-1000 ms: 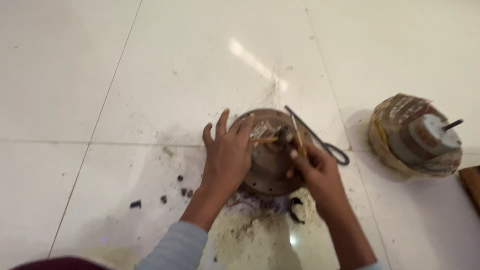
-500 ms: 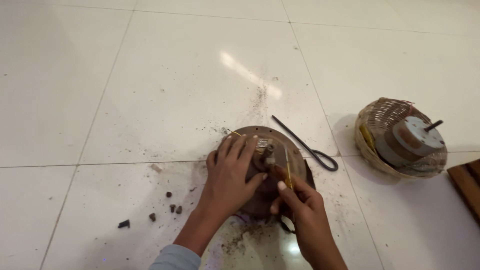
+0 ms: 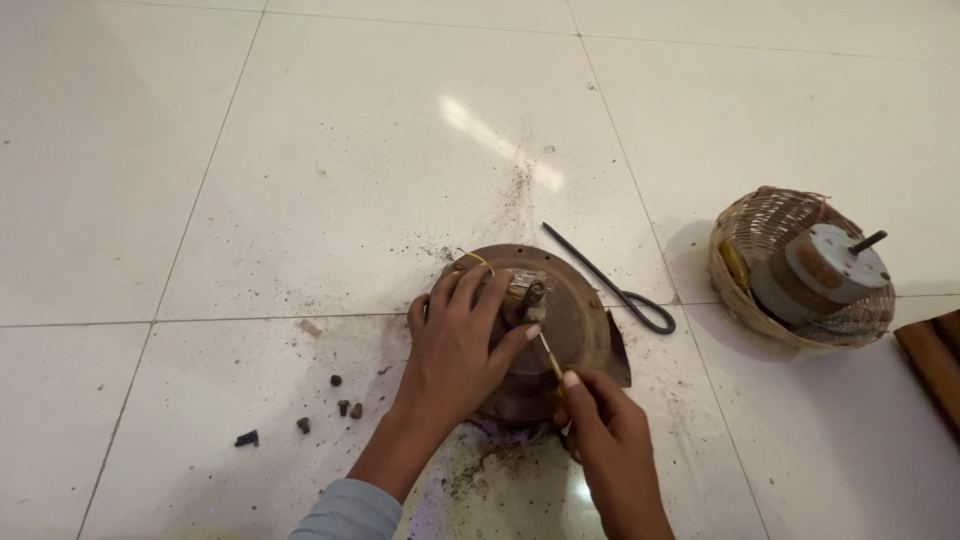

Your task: The person sits on the floor and works on a disassembled fan motor. They strip and twist wires, then use a screwdriver to adjust components inside the motor housing.

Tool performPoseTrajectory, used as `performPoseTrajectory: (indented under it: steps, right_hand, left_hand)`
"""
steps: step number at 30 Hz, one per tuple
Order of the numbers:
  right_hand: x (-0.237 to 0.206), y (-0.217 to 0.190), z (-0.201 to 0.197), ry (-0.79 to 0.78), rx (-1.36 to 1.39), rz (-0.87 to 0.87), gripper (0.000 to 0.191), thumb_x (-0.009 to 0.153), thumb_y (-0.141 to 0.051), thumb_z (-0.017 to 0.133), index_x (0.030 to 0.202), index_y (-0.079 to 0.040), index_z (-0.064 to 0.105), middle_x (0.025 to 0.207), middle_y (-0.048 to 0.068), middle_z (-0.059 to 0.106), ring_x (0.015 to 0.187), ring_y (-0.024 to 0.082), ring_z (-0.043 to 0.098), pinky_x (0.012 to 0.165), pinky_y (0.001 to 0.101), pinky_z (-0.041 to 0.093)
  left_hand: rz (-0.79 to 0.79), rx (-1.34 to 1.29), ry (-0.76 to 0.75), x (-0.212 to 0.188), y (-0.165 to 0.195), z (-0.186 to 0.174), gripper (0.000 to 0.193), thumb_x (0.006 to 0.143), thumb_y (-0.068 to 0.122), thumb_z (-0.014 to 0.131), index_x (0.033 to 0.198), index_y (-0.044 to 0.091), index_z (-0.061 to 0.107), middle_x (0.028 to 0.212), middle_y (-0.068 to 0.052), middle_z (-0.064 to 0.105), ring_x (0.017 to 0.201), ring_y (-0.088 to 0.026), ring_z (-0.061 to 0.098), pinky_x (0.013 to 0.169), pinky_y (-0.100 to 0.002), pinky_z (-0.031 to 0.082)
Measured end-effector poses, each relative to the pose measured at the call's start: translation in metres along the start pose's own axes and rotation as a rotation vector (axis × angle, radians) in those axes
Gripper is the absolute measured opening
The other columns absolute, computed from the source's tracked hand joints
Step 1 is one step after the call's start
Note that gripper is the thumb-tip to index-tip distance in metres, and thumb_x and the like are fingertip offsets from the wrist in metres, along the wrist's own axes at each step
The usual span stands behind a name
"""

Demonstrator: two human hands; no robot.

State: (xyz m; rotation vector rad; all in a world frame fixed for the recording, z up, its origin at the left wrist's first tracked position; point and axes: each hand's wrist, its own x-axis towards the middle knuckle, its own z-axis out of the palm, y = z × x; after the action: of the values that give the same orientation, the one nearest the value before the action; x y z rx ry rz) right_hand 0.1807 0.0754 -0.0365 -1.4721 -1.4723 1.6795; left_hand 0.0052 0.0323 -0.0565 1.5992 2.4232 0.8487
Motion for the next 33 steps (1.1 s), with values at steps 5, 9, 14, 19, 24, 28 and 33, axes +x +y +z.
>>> performPoseTrajectory:
  steps: [5,9,14,19,24,28,33]
  right_hand:
    - [0.011,0.003,-0.01,0.049,-0.07,-0.137,0.031,0.086,-0.021,0.064,0.112,-0.005,0.066,0.071,0.006,0.067,0.059,0.011,0.056,0.052,0.028,0.04]
    - [0.033,0.0,-0.025,0.093,-0.269,-0.27,0.033,0.086,-0.022,0.071,0.113,-0.002,0.069,0.075,0.006,0.066,0.062,0.015,0.055,0.056,0.0306,0.041]
    - [0.063,-0.007,-0.021,0.093,-0.465,-0.469,0.032,0.101,-0.029,0.06,0.112,0.0,0.069,0.082,0.007,0.063,0.072,0.018,0.058,0.064,0.0344,0.047]
    - [0.071,-0.008,-0.009,0.07,-0.482,-0.529,0.038,0.095,-0.026,0.057,0.128,-0.007,0.061,0.083,0.004,0.071,0.069,0.015,0.067,0.064,0.034,0.05]
    - [0.06,-0.009,-0.012,0.091,-0.476,-0.383,0.031,0.098,-0.03,0.056,0.117,-0.007,0.063,0.068,0.011,0.067,0.06,0.019,0.061,0.058,0.0387,0.046]
    - [0.053,-0.012,-0.019,0.123,-0.529,-0.357,0.03,0.099,-0.031,0.057,0.113,-0.006,0.066,0.066,0.009,0.067,0.059,0.018,0.059,0.058,0.0364,0.044]
    - [0.035,-0.004,-0.031,0.075,-0.658,-0.208,0.032,0.101,-0.033,0.06,0.123,-0.012,0.067,0.067,0.014,0.065,0.06,0.023,0.055,0.06,0.0395,0.041]
  left_hand:
    - [-0.031,0.04,-0.016,0.002,0.001,-0.001,0.071,0.092,0.063,0.054,0.147,0.018,0.049,0.152,-0.016,0.045,0.147,-0.037,0.03,0.113,-0.068,0.016]
    - [-0.005,0.058,0.048,0.0,0.003,0.0,0.068,0.092,0.062,0.052,0.147,0.022,0.049,0.15,-0.015,0.048,0.145,-0.037,0.033,0.11,-0.073,0.016]
    - [0.028,0.054,0.108,-0.004,0.006,-0.002,0.067,0.094,0.058,0.053,0.15,0.021,0.049,0.151,-0.013,0.05,0.145,-0.039,0.034,0.109,-0.072,0.018]
    - [0.09,0.052,0.179,-0.005,0.009,-0.003,0.062,0.094,0.052,0.058,0.147,0.02,0.053,0.153,-0.007,0.052,0.146,-0.038,0.035,0.112,-0.073,0.016]
    - [0.152,0.034,0.262,-0.007,0.017,0.004,0.06,0.088,0.048,0.069,0.135,0.011,0.062,0.151,-0.02,0.05,0.147,-0.041,0.033,0.115,-0.069,0.017]
    - [0.12,0.06,0.275,-0.003,0.019,0.004,0.06,0.079,0.048,0.08,0.124,0.009,0.068,0.143,-0.021,0.054,0.141,-0.041,0.038,0.114,-0.068,0.019]
    - [0.152,0.061,0.341,-0.004,0.02,-0.006,0.053,0.076,0.042,0.085,0.119,0.013,0.071,0.14,-0.019,0.057,0.137,-0.038,0.043,0.111,-0.064,0.028]
